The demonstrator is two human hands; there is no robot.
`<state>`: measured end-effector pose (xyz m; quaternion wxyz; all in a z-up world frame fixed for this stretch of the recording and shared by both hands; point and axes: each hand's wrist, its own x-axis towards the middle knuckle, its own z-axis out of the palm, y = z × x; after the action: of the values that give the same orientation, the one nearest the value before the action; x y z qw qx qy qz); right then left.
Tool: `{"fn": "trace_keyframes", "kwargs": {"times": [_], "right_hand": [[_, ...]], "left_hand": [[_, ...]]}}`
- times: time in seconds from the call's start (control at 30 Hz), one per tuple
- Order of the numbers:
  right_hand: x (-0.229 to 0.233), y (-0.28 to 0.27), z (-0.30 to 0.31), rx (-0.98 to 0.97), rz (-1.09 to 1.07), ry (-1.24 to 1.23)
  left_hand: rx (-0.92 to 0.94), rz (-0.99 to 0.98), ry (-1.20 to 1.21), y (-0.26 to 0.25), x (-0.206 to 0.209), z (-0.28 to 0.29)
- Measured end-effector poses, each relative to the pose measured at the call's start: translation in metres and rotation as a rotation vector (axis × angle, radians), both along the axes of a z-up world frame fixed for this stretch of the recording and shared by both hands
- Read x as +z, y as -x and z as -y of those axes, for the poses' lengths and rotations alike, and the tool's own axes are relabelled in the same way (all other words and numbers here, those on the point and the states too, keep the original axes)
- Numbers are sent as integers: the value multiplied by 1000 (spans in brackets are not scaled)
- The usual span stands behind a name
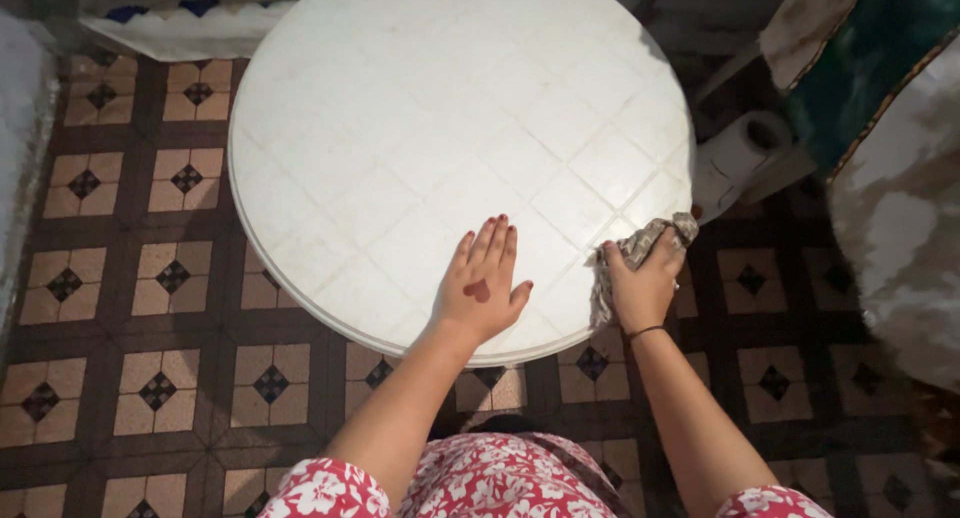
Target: The person wipes the surface of a round white table with a cloth, then unfolds and spreads a patterned tablecloth over the table. The person smooths the tablecloth to cover the surface.
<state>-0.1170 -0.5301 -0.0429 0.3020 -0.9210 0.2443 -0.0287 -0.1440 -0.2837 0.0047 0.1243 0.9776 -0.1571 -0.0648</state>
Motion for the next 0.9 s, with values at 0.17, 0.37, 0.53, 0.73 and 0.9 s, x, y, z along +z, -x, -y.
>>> {"fn": "trace_keyframes", "kwargs": {"times": [0.17,0.37,0.53,0.73,0.9], "right_hand": [[13,-23,7,-97,-79,-50],[7,-62,34,-166,-92,-66],[-12,-110,68,-140,-138,-14],[-14,-110,71,-149,-137,-29],[-9,-56,44,-133,-17,-100]], "left_hand": [[1,-18,-13,0,2,3],[-6,-5,-24,3,6,2],[-3,21,-4,2,5,3],[-6,-10,-7,-2,5,5],[-38,-57,-8,-23,5,18]]}}
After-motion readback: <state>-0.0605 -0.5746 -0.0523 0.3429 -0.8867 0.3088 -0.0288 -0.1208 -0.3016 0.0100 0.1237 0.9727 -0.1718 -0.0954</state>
